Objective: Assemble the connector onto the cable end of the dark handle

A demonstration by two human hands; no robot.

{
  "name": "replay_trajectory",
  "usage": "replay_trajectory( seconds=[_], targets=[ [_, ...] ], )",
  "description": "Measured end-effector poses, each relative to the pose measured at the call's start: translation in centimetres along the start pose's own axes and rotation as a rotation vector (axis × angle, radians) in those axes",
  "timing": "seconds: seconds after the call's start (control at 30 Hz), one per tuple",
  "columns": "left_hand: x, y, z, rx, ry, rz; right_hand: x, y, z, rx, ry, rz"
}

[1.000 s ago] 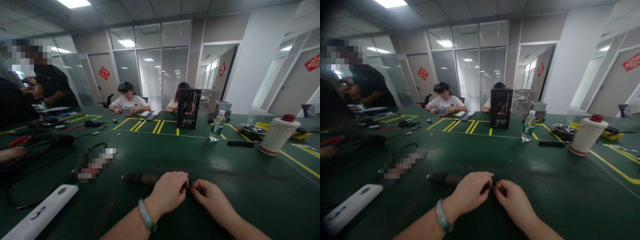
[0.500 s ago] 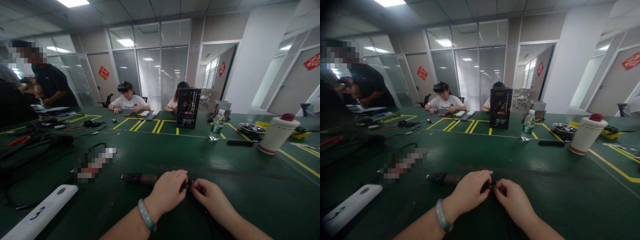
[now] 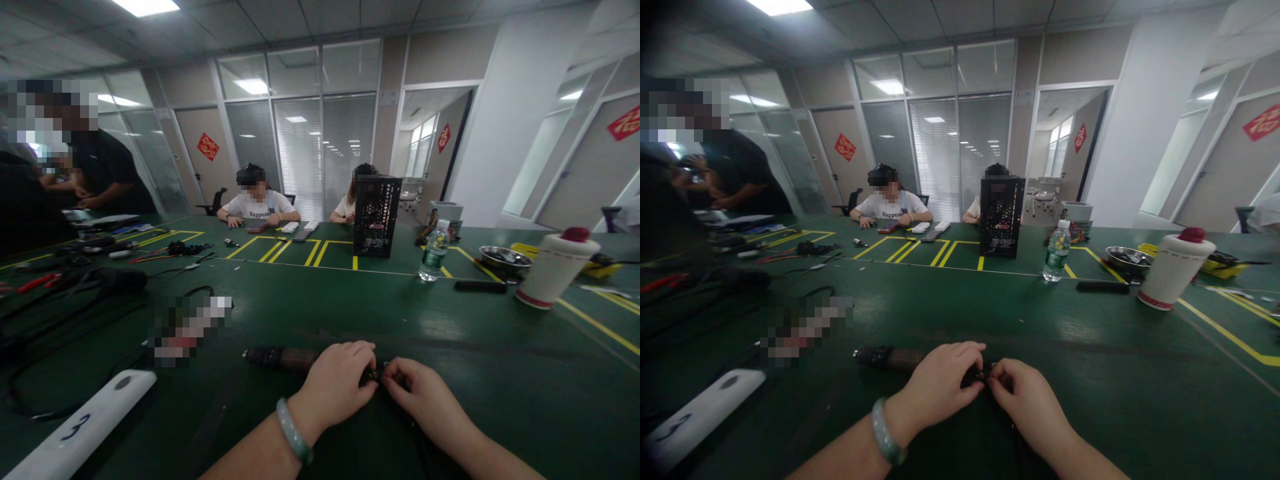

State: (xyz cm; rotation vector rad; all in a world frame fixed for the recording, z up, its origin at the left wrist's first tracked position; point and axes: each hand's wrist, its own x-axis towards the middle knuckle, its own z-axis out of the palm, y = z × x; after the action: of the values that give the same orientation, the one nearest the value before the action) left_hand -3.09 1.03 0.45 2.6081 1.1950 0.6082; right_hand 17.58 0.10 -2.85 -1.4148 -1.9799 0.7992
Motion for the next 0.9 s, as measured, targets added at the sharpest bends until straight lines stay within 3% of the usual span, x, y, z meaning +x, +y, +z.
replay_trajectory(
  seconds=[0.9],
  targets=[
    [0.13, -0.24, 0.00, -0.016, -0.004, 0.057, -0.19, -0.19, -0.20, -0.003, 0.004, 0.008]
  ],
)
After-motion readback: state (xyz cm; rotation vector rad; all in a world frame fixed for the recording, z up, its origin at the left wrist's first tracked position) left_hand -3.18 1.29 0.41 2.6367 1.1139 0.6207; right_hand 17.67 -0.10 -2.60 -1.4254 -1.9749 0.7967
